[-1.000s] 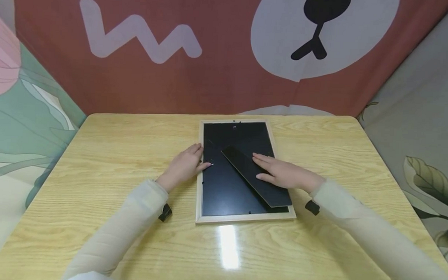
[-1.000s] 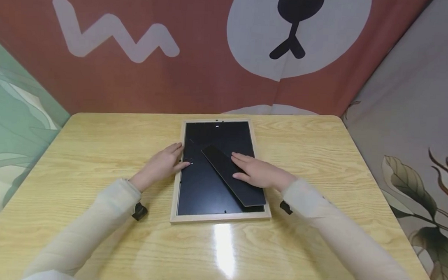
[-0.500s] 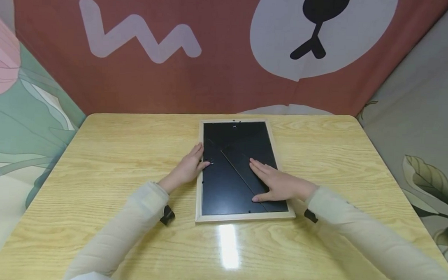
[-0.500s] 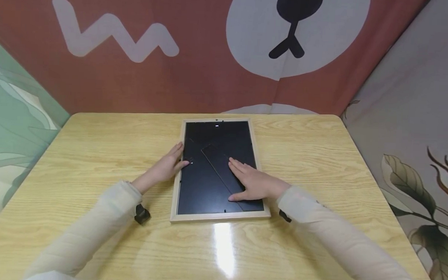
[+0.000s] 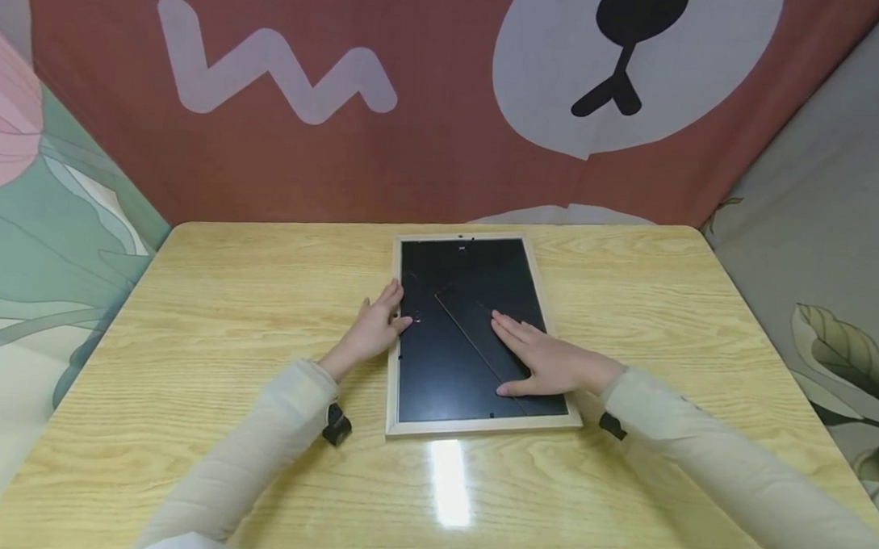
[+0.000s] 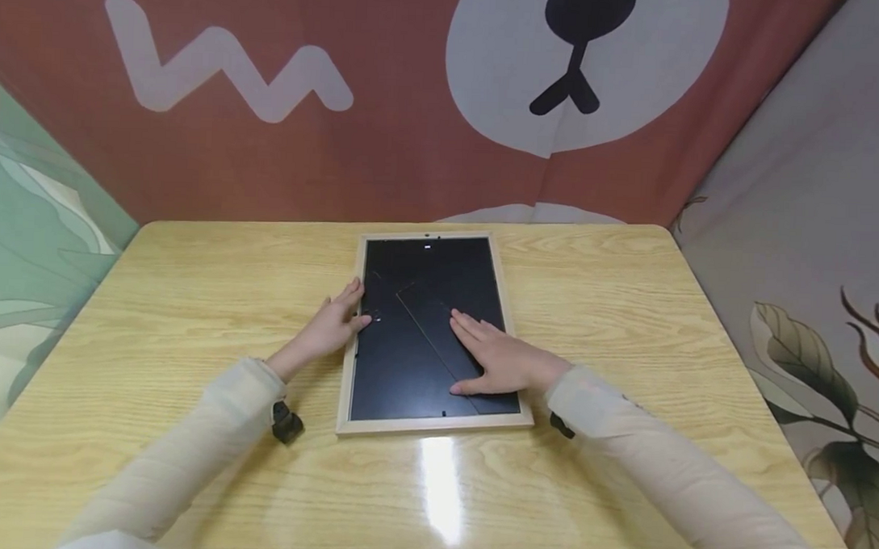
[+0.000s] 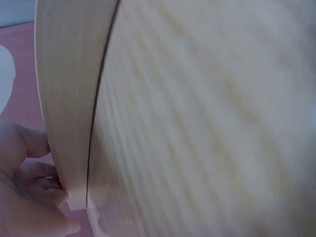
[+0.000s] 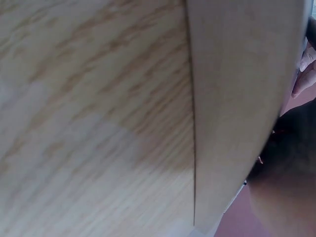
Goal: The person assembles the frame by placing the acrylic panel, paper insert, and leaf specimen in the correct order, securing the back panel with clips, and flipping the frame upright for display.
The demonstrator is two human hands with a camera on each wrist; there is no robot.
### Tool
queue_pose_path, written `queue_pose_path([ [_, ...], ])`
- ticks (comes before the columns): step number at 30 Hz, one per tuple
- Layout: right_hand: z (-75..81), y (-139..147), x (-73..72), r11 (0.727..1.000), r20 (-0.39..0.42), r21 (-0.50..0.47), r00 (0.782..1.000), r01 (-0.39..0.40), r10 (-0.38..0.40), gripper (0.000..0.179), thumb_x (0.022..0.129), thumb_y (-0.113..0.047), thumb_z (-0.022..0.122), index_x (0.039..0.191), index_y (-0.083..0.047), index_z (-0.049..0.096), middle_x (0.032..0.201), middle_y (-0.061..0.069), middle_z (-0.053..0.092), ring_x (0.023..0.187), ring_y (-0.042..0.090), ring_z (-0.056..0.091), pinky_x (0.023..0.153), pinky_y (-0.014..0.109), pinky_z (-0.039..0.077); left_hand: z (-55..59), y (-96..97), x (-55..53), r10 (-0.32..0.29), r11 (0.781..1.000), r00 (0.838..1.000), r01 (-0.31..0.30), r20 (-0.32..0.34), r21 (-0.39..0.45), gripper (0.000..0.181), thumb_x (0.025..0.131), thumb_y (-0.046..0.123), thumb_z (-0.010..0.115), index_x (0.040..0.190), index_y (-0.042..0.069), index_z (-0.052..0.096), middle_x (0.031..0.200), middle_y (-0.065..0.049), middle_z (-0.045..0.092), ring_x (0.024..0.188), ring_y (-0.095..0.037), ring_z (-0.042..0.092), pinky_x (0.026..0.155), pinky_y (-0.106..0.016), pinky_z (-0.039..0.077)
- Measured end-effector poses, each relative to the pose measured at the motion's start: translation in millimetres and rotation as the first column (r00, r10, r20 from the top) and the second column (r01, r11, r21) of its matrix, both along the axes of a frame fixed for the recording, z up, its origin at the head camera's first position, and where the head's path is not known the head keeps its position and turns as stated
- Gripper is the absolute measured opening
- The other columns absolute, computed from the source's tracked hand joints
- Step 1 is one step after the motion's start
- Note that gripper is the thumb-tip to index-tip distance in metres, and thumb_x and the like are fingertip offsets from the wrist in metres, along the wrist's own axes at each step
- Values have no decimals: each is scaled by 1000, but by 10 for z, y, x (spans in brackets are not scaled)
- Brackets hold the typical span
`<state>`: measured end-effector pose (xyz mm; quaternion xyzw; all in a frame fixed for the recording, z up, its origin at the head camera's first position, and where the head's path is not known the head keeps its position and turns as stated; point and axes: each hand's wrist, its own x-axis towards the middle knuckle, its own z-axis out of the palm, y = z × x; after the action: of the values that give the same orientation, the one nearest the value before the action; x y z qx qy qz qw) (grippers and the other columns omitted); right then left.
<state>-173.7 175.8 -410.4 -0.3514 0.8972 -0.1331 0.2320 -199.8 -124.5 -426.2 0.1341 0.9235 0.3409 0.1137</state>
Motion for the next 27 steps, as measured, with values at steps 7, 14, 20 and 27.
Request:
queue_pose_path([
  [7,-50,19,-9,1000,-11,-14,1000,-9,9,103,87,-58,59,153,-4,2,162,11,-6,150,29,4,123,49,13,24,12,-4,15,1000,1000,-15,15,11,60,98,15,52,146,-9,25,159,-20,10,149,-31,9,120,-59,-7],
  [14,-69,21,-25,1000,-27,-19,999,-23,22,103,87,-60,56,153,-3,1,162,13,-5,150,30,4,123,50,13,20,36,-30,52,999,998,-51,-32,12,59,94,12,57,142,-11,33,157,-21,20,147,-31,20,121,-58,0],
  [20,-81,28,-16,999,-35,-31,999,-32,31,102,88,-59,56,153,-1,3,162,15,-4,150,33,5,122,52,12,31,59,-37,67,996,996,-70,-53,-47,59,92,15,60,141,-9,36,156,-19,24,144,-32,27,119,-52,17],
  [27,-77,29,-23,999,-25,-13,999,-33,33,102,89,-60,55,153,-3,0,162,14,-7,150,31,3,123,50,11,69,66,-34,59,991,997,-65,-55,-117,59,92,17,59,142,-7,37,157,-16,24,147,-29,23,120,-53,16],
])
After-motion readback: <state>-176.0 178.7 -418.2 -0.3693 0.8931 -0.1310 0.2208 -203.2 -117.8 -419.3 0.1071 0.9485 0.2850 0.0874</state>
